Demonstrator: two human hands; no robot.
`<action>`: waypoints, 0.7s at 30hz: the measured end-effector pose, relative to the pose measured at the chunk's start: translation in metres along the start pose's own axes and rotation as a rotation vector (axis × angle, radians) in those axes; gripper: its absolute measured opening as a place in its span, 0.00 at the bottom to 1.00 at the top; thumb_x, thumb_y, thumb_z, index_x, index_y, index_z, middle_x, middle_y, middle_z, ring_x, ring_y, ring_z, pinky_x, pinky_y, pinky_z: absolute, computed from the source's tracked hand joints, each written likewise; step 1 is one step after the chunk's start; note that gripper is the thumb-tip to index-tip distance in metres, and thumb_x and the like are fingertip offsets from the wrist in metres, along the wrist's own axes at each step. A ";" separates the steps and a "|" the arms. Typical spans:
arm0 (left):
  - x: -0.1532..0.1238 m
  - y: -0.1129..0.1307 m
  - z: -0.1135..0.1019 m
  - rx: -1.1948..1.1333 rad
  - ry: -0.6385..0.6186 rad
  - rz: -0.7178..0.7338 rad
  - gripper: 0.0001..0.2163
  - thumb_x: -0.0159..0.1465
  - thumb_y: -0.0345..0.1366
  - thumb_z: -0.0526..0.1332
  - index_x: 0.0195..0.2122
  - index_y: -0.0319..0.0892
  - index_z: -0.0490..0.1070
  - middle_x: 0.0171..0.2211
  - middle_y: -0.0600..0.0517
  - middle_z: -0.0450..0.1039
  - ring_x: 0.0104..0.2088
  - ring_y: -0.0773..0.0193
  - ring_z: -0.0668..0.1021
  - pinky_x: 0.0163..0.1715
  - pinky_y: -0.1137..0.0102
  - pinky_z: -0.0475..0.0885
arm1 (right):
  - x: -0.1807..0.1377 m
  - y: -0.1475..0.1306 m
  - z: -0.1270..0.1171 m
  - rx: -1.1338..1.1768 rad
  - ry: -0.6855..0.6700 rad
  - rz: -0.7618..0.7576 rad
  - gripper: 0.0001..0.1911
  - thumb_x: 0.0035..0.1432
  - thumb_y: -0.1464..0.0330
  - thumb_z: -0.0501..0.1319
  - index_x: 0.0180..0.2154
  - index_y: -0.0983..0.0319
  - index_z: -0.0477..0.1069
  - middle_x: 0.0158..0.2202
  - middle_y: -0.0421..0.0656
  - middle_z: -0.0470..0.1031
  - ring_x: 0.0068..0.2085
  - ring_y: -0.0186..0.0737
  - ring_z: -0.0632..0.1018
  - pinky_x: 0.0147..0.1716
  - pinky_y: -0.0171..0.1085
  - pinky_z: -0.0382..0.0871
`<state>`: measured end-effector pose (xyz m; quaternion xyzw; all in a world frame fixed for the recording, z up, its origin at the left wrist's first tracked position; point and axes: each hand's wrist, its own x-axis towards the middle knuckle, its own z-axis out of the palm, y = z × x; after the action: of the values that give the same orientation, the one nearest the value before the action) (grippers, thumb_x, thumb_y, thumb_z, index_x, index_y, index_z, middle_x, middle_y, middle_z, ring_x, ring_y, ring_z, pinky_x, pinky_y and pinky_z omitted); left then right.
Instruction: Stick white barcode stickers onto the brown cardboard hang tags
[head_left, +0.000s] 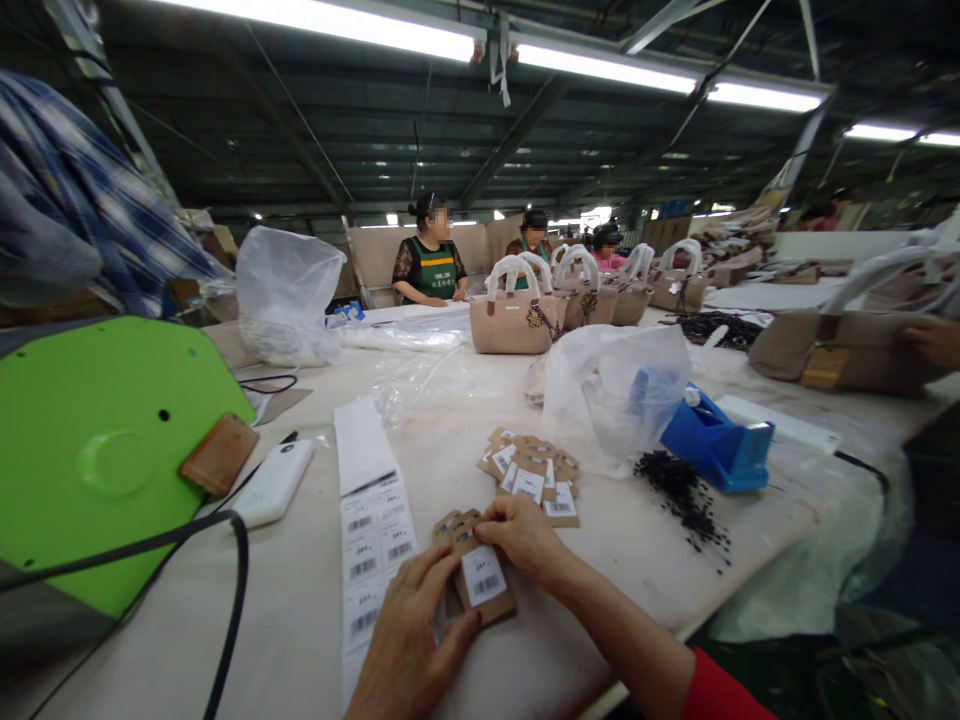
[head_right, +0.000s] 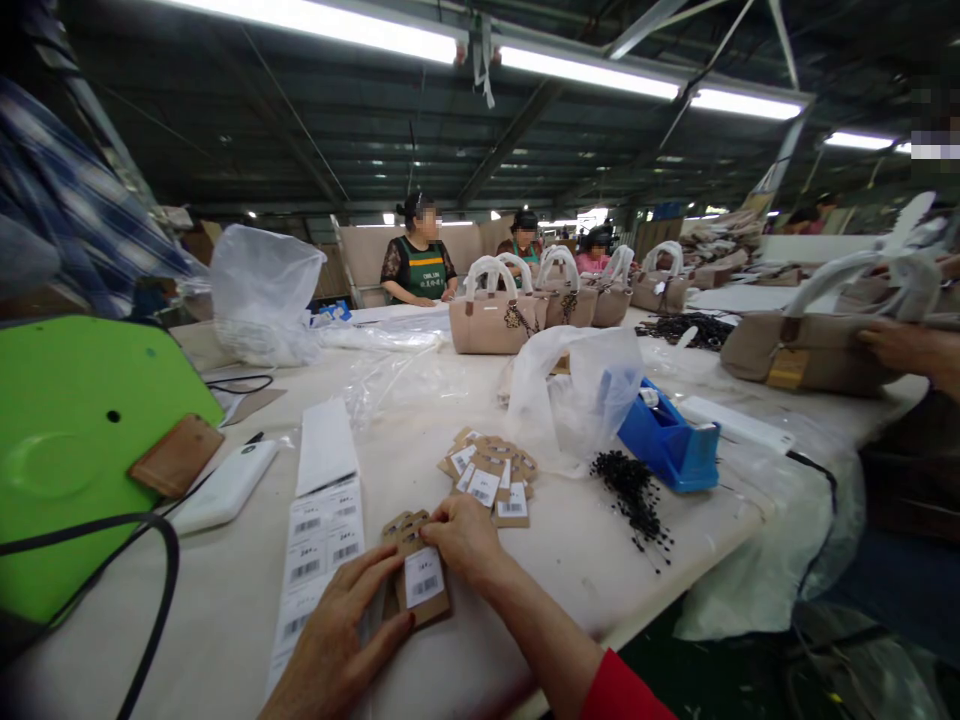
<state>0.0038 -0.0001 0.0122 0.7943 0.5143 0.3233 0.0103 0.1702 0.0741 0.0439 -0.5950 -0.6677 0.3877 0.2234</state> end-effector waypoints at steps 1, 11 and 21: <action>0.000 -0.001 0.001 0.002 0.003 0.007 0.18 0.56 0.40 0.62 0.47 0.40 0.73 0.48 0.40 0.75 0.47 0.47 0.78 0.44 0.51 0.76 | 0.000 0.001 0.000 0.011 -0.001 -0.008 0.10 0.61 0.65 0.61 0.31 0.66 0.72 0.31 0.38 0.74 0.33 0.34 0.76 0.35 0.37 0.72; 0.000 -0.004 0.010 0.061 0.092 0.065 0.18 0.64 0.39 0.53 0.54 0.40 0.68 0.48 0.42 0.75 0.47 0.53 0.77 0.44 0.58 0.77 | -0.001 0.007 -0.001 0.115 -0.031 -0.075 0.07 0.58 0.69 0.62 0.30 0.66 0.73 0.25 0.36 0.73 0.27 0.31 0.74 0.27 0.32 0.68; 0.003 -0.003 0.011 0.192 0.103 0.131 0.17 0.64 0.40 0.53 0.49 0.38 0.71 0.47 0.41 0.75 0.46 0.53 0.79 0.41 0.61 0.79 | -0.009 0.005 -0.020 0.028 0.016 -0.124 0.04 0.48 0.74 0.64 0.25 0.64 0.79 0.22 0.39 0.75 0.26 0.33 0.72 0.26 0.30 0.58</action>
<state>0.0079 0.0074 0.0037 0.8058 0.4899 0.3129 -0.1130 0.1907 0.0701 0.0536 -0.5524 -0.6960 0.3777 0.2603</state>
